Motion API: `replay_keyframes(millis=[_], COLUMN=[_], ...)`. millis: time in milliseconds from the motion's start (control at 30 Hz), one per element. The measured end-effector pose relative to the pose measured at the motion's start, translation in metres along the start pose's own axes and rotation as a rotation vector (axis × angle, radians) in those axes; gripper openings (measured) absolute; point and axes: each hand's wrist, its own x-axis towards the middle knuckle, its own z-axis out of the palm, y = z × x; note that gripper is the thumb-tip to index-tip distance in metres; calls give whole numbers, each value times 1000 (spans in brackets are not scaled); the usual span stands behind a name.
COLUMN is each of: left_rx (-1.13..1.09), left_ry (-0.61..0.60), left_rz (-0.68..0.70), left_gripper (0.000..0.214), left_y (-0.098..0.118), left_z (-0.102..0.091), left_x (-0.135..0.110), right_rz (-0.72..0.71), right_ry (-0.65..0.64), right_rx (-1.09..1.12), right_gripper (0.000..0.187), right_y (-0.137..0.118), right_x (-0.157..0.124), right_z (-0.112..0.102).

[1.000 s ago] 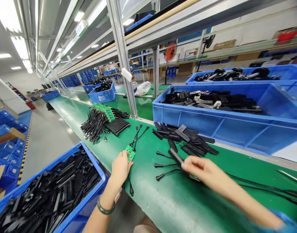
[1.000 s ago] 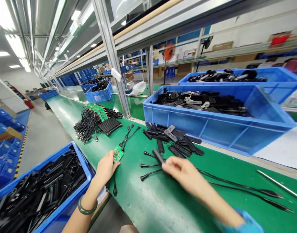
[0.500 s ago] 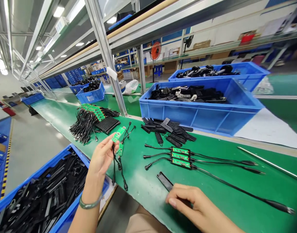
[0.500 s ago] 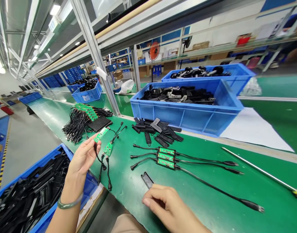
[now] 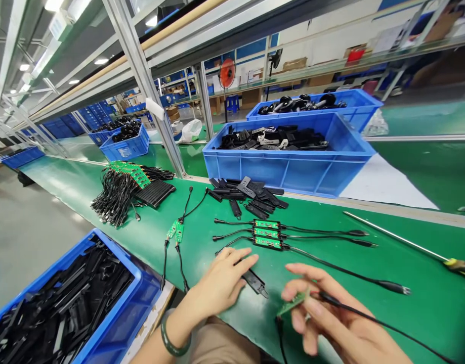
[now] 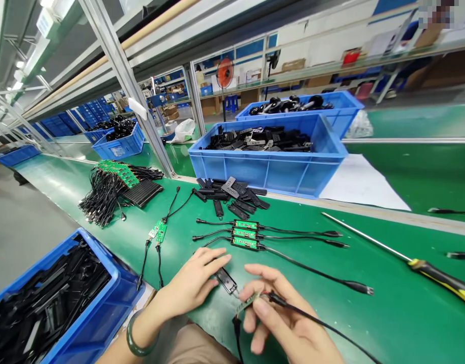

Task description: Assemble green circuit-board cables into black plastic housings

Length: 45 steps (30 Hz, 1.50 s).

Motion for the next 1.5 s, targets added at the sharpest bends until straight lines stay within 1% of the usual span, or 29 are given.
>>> replay_keyframes(millis=[67,100,133,200,233,267,333,367,433,500,567,667,733,767,867,933,1000,1133,1233,1267,1300,1367,1433,1500], left_rx=[85,92,78,-20,-119,-263,-657,-878,-1275,-1544,-1706,-1812,-1832,-1832,-1818,-1802,-1790,-1732,-1568,-1493,-1408,-1220,-993,-787], left_ry=[-52,-48,-15,118,195,258,332,346,357,369,341,202,106,72,17,3,14,55,90,102,117,154,184,182], left_rz=[45,41,19,-71,-129,-193,-327,-386,-470,-521,-557,-535,-494,-481,-473,-474,-468,-453,-424,-415,-406,-394,-382,-377], left_gripper=[56,55,53,50,47,42,35,37,46,51,49,41,37,36,37,36,36,43,48,48,48,44,35,24], left_y=[-10,-13,-14,-14,-13,-12,-9,-7,-2,4,10,19,24,26,30,32,34,40,44,44,45,47,50,53], left_z=[11,15,19,27,30,33,40,43,48,51,52,54,57,59,64,65,66,69,76,78,79,78,74,69], left_x=[5,6,7,7,7,7,8,8,9,8,6,1,-2,-4,-8,-9,-10,-10,-10,-10,-10,-11,-13,-15], right_rz=[-20,-53,-107,-296,-407,-515,-673,-710,-717,-671,-592,-451,-360,-319,-244,-266,-308,-332,-328,-306,-266,-169,-100,-83], right_ry=[39,59,75,70,36,-2,-84,-117,-151,-139,-89,37,97,105,108,112,122,189,250,266,266,225,165,144], right_rx=[-156,-254,-365,-593,-691,-763,-842,-865,-880,-838,-750,-610,-530,-497,-450,-465,-489,-529,-528,-506,-471,-383,-305,-258], right_gripper=[41,38,34,23,17,13,15,16,17,15,13,8,10,12,13,13,14,14,13,13,18,27,27,27], right_y=[12,20,29,45,51,57,62,63,59,51,42,32,27,25,19,15,14,21,31,35,38,44,49,52], right_x=[4,6,8,9,10,10,11,11,13,13,13,12,12,12,13,15,16,20,20,18,17,13,10,8], right_z=[-10,-15,-20,-27,-29,-31,-31,-30,-28,-26,-23,-17,-14,-13,-10,-10,-11,-10,-6,-4,-2,3,7,11])
